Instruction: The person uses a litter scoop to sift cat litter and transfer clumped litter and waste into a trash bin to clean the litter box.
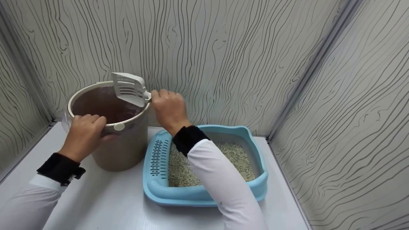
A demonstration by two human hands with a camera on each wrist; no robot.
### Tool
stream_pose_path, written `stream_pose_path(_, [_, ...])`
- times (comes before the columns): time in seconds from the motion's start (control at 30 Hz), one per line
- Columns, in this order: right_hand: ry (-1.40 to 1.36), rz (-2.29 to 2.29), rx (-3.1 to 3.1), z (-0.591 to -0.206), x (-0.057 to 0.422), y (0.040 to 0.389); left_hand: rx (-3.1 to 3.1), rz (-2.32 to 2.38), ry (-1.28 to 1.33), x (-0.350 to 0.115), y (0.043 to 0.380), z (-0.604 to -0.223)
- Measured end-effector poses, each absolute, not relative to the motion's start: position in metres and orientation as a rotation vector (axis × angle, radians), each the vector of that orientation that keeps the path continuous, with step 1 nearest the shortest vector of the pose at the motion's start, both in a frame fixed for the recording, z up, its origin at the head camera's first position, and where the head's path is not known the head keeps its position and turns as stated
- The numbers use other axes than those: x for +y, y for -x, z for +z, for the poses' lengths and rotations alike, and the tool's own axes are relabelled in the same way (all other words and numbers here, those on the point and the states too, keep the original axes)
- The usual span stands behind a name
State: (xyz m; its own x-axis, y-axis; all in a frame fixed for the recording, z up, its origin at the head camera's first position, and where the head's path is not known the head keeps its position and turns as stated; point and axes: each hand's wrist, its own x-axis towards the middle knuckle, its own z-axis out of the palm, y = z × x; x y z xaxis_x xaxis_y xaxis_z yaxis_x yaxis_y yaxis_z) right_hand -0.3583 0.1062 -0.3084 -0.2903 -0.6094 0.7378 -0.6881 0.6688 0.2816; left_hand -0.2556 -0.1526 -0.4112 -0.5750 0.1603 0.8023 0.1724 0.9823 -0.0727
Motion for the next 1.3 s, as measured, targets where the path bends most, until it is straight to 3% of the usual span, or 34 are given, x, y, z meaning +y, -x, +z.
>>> stream_pose_path(0.33, [-1.123,0.479,-2.452,-0.304,0.176,0.358,-2.249,-0.043,0.281,-0.156,0.250,-0.409])
stream_pose_path(0.8, [-1.143,0.465,-2.886,-0.340,0.267,0.382,-2.360,-0.138,0.326,-0.164,0.235,-0.401])
stream_pose_path(1.03, [-1.213,0.334,-3.092,-0.365,0.287,0.394,-2.381,-0.165,0.332,-0.160,0.229,-0.400])
stream_pose_path(1.3, [-1.217,0.048,-3.132,-0.392,0.277,0.394,-2.314,-0.128,0.355,-0.157,0.220,-0.399])
